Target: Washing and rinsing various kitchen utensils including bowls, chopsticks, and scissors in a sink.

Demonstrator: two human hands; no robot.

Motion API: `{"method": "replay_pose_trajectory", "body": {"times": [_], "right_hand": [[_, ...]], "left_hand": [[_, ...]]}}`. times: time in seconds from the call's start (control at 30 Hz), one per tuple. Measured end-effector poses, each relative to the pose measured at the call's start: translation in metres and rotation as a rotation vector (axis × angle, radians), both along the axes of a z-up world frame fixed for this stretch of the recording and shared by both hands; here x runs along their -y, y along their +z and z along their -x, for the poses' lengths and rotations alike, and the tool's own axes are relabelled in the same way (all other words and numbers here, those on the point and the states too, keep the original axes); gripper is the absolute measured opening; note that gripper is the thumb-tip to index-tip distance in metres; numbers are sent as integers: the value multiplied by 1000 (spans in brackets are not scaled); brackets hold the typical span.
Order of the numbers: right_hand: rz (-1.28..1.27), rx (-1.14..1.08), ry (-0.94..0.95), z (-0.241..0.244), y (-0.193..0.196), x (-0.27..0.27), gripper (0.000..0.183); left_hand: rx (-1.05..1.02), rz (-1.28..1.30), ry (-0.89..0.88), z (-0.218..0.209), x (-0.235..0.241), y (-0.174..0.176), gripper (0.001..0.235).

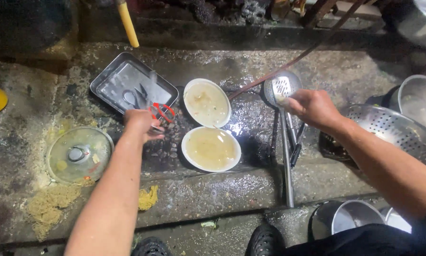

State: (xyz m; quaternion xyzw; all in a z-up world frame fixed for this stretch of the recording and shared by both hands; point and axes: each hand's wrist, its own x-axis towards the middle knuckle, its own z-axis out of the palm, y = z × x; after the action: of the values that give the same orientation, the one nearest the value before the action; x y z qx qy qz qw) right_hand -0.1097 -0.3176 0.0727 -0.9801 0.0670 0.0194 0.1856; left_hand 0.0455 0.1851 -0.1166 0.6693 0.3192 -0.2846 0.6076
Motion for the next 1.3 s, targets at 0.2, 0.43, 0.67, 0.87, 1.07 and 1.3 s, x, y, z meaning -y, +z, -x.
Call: {"method": "replay_pose_trajectory", "body": {"times": [0.2,0.43,0.67,0.87,1.07,1.3], "right_hand": [[99,-165,-50,18,-29,50,34],[73,-200,-87,23,-28,63,38],[100,-213,-54,28,-36,67,45],[83,-245,-21,26,-37,63,39],[-2,-257,-5,16,-25,45,39],[-230,-148,25,9,-12,-27,31]], "left_hand": [[223,-346,137,-63,-38,-172,28],[1099,-751,-223,23,44,-46,26],[202,-740,-959,80,93,-55,40],[211,-613,-793,108,107,-27,40],[516,-424,-614,121,156,-14,29],[785,-261,-244,129,203,60,42]]}}
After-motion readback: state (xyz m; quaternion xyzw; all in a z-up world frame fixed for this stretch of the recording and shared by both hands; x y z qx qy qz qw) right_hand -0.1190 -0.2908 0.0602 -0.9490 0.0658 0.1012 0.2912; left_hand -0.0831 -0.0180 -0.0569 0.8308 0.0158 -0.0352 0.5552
